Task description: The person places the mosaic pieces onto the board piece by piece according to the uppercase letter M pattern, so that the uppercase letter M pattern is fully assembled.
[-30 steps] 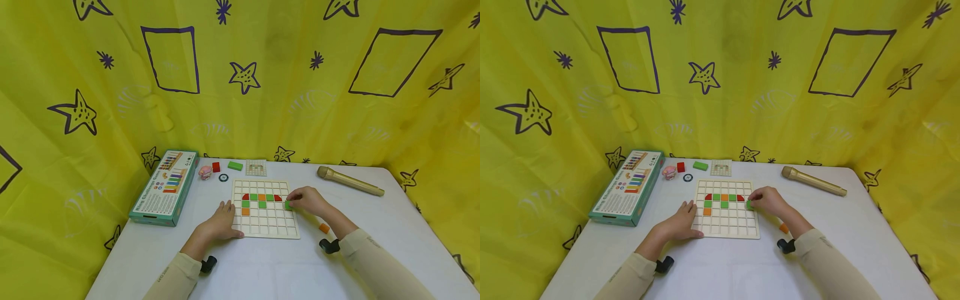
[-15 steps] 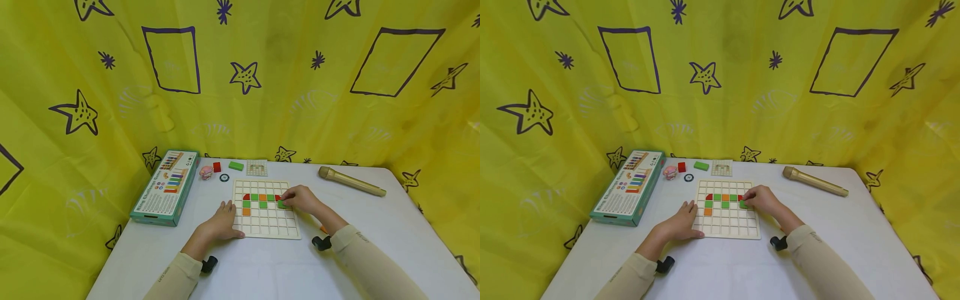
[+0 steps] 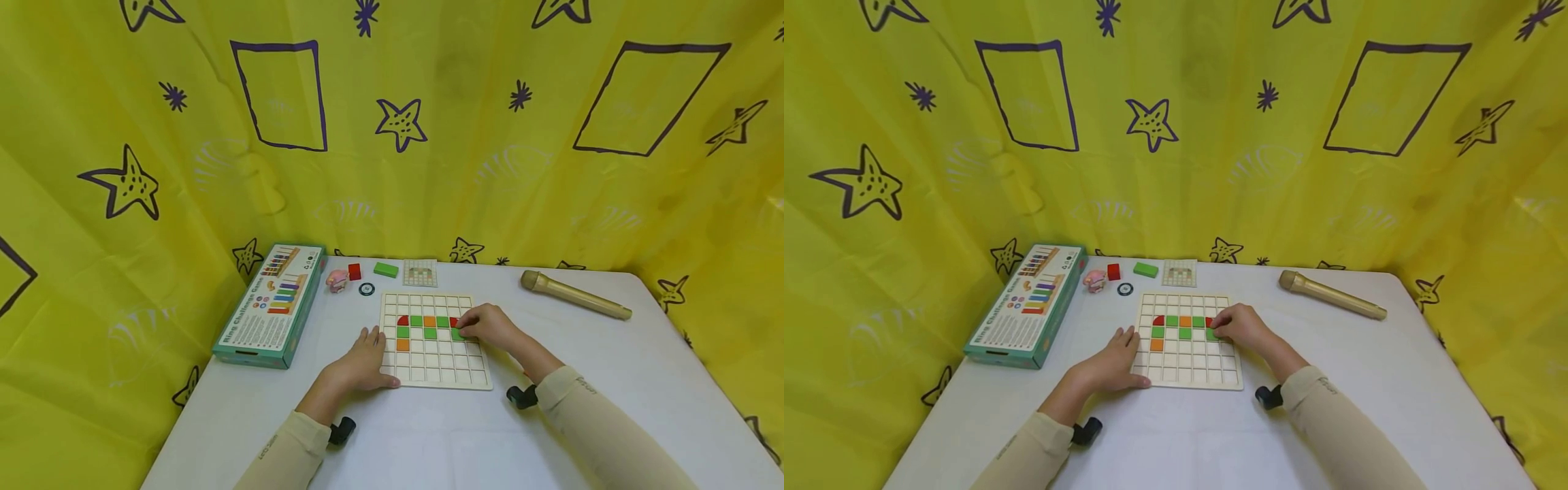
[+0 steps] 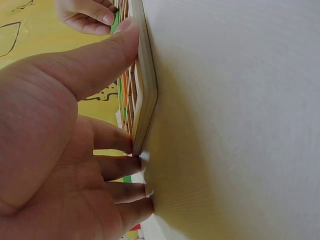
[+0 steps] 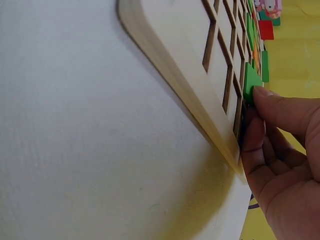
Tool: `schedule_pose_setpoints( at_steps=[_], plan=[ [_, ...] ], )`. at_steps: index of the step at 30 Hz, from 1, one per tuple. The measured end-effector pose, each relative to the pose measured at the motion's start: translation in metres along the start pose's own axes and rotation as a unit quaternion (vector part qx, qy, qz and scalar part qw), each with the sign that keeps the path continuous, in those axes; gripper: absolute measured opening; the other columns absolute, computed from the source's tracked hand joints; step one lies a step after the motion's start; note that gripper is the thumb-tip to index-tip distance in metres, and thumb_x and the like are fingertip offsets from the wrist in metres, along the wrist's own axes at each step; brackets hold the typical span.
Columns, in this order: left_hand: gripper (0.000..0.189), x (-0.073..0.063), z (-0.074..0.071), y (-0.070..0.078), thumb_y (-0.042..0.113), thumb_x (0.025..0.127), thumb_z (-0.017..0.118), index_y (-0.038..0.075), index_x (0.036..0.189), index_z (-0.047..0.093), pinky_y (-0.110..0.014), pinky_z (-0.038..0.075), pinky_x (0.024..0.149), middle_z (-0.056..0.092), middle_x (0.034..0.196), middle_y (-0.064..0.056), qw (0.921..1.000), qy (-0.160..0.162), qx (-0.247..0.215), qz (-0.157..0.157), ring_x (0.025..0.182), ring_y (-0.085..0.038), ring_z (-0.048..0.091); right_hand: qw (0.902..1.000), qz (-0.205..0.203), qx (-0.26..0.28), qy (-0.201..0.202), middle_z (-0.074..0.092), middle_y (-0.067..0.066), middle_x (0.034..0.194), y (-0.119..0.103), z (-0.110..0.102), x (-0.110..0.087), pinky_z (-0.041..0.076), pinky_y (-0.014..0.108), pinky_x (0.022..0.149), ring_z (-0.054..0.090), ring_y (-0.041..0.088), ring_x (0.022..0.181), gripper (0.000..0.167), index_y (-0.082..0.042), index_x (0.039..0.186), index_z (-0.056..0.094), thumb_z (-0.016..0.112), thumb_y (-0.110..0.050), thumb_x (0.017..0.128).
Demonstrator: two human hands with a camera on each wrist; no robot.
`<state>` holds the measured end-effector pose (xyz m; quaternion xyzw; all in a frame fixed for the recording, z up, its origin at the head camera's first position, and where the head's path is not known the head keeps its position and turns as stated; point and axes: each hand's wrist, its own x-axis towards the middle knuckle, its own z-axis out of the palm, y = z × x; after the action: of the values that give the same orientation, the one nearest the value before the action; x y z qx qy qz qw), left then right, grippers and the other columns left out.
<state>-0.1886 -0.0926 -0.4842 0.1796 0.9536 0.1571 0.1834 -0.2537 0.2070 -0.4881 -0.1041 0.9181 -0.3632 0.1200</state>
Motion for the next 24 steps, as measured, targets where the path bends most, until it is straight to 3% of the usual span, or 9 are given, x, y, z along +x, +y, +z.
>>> schedule_pose_setpoints(
  at_steps=[15,24],
  plan=[
    [0.103,0.0005,-0.0005,-0.0017,0.051,0.084,0.078,-0.010,0.152,0.031,-0.049,0.027,0.117,0.023,0.162,-0.025,0.9999,0.005,0.008,0.011,0.150,-0.044,0.016,0.9999,0.003,-0.010,0.007,0.071,0.002,0.093,-0.0048,0.0034,-0.0022,0.051,0.034,0.079,0.058,0.020,0.091,0.004,-0.006,0.091,0.078,0.077,-0.006,0.088],
    [0.102,0.0008,-0.0002,-0.0014,0.051,0.084,0.078,-0.009,0.152,0.032,-0.049,0.028,0.117,0.023,0.162,-0.024,0.9999,0.004,0.011,0.009,0.150,-0.044,0.016,0.9996,-0.011,-0.012,0.021,0.070,0.001,0.096,-0.0004,0.0032,-0.0067,0.050,0.040,0.085,0.059,0.021,0.093,0.004,-0.010,0.093,0.077,0.076,-0.008,0.090]
  ],
)
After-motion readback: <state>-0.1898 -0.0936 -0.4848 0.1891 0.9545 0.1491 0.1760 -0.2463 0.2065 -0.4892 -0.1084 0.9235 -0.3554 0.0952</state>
